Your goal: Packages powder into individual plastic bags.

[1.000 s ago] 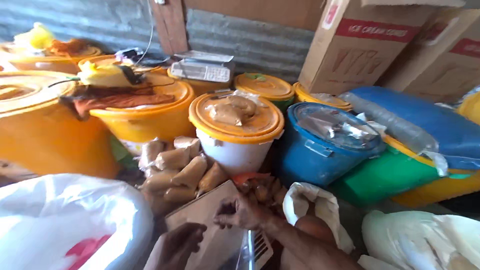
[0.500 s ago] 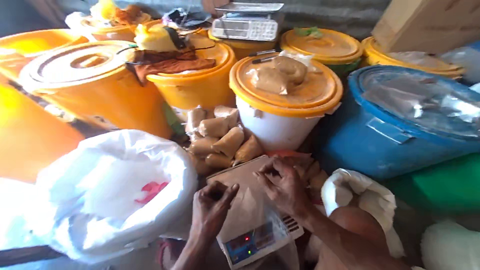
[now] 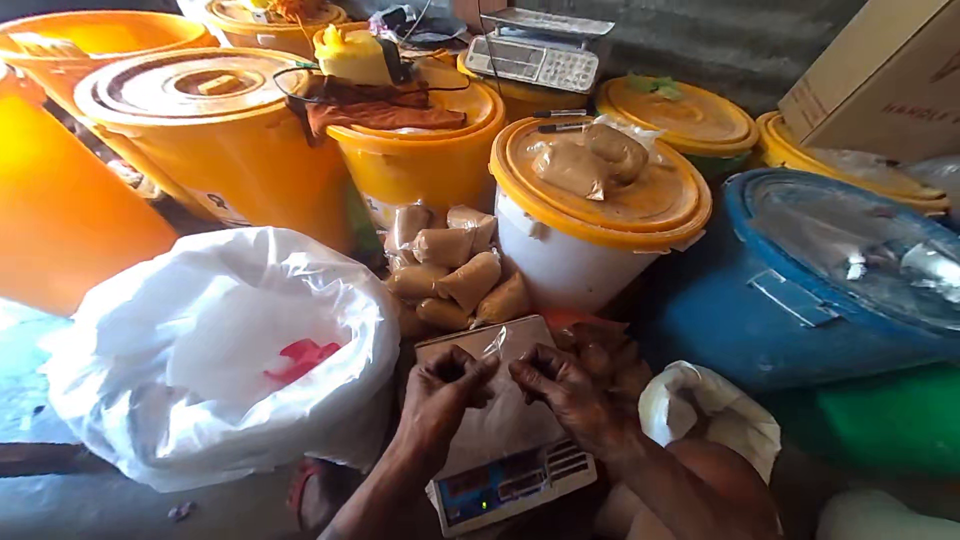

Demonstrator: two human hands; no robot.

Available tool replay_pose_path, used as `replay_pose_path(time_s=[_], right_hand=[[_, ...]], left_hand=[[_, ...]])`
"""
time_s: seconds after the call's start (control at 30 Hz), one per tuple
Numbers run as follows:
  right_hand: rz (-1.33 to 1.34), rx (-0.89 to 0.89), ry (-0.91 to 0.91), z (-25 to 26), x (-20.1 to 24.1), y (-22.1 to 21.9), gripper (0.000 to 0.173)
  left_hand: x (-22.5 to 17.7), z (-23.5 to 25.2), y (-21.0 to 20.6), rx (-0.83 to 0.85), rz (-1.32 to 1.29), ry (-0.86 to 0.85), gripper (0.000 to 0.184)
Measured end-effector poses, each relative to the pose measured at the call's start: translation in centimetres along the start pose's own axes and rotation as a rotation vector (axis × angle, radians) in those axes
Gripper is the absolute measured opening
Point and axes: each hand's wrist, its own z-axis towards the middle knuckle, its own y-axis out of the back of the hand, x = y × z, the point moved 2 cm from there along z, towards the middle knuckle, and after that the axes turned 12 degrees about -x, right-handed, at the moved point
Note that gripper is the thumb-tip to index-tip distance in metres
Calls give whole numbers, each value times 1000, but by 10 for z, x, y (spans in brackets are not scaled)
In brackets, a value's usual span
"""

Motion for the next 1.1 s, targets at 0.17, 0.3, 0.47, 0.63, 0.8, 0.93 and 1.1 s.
replay_pose_path(time_s=[0.17, 0.3, 0.47, 0.63, 0.8, 0.93, 1.1], right_hand=[[-197, -75, 263, 5, -2, 7, 12], [-246, -254, 280, 14, -2, 18, 15], [-245, -275, 253, 27, 14, 35, 17], [-748, 211, 415, 41, 44, 19, 22], [-959, 436, 619, 66, 91, -104, 21], [-1297, 764, 498, 102, 53, -231, 31], [-1768, 891, 219, 149, -47, -324, 58]], left_hand=[[-11, 22, 18, -276, 65, -286, 17], [-9, 10, 13, -140, 406, -677, 10], [-18, -21, -11, 168, 629, -883, 12], [-37, 3, 12, 169, 1066, -331, 31], [-33, -1, 22, 240, 1089, -254, 21], [-19, -20, 17, 364, 1071, -193, 21], [-10, -28, 16, 458, 1023, -132, 21]])
